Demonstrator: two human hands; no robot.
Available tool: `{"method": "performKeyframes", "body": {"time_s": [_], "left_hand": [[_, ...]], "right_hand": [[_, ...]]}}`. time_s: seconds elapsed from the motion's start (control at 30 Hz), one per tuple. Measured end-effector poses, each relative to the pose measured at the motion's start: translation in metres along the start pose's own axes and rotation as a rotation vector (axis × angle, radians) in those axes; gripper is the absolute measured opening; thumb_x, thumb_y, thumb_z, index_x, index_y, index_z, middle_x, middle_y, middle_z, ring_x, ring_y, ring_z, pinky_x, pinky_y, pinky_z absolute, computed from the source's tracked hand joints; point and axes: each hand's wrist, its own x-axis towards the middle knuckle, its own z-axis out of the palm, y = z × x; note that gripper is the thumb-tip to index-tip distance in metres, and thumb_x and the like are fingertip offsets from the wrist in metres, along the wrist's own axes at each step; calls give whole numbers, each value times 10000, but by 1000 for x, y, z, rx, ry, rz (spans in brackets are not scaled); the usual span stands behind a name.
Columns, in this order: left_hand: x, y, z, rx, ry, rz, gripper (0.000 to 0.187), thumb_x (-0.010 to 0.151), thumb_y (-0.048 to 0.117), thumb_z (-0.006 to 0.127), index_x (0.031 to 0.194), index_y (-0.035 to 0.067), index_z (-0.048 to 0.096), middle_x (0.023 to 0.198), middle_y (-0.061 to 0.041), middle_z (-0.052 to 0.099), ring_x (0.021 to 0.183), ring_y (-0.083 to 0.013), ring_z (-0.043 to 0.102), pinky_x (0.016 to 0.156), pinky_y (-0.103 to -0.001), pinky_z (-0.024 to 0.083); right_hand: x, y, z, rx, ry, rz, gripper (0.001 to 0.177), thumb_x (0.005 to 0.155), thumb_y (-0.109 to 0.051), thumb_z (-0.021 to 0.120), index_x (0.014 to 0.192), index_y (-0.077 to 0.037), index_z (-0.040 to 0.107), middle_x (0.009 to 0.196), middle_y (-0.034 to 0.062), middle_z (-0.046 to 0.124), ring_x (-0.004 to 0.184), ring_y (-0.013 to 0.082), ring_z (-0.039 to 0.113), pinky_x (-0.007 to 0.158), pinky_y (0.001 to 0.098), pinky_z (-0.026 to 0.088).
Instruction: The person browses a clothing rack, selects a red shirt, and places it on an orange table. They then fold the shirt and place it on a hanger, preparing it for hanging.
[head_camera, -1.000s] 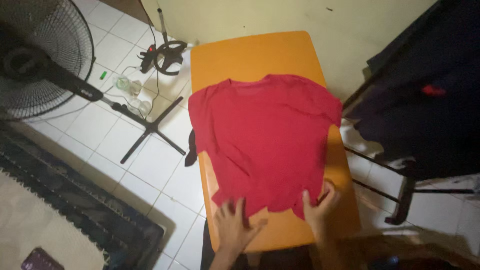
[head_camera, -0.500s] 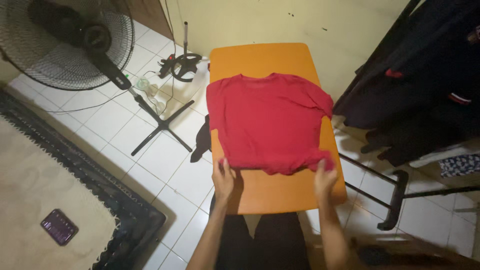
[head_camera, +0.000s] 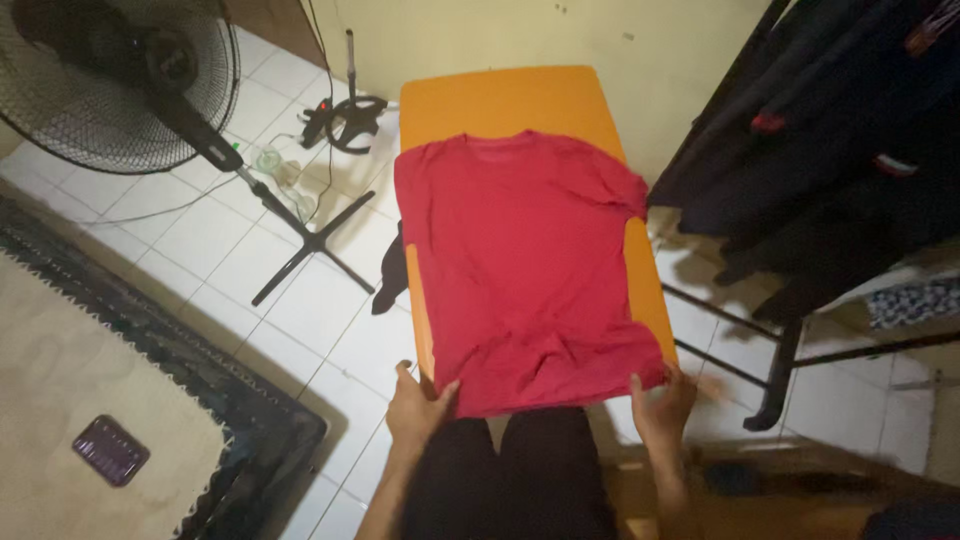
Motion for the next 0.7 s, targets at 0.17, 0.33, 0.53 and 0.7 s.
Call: {"method": "performKeyframes", "body": {"time_s": [0.17,0.33,0.53,0.7], "left_hand": [[-19,15,24,332,95,718,780,625,544,847,1189,67,597,1114,-202,647,1050,-387,576,849,-537,479],[-8,5,49,263,48,951,267,880,296,753,1074,135,665,970,-85,671,964,-299,628,784,-478,473],[-7,-30,12,106,284,860,242,817,113,728,1057,107,703,880,-55,661,802,-253,634,728,-386,488],[-26,-45,-12,210,415,1165,298,777,99,711,1074,100,698,950,-53,658,839,-237,626,776,-425,484]], "right_hand": [[9,-48,-3,-246,35,-409,676,566,-391,831,1153,-84,697,1140,312,654,1086,436,546,887,548,363],[34,-46,6,38,-140,-302,153,890,-106,722,1042,-93,705,1004,119,720,1046,310,645,952,458,465],[41,3,-6,152,258,-50,203,1031,-50,562,1212,-17,646,1079,188,687,984,378,683,875,432,547],[15,41,-18,109,154,-6,146,991,-65,648,1128,-14,640,1036,194,672,950,388,654,864,453,527]]}}
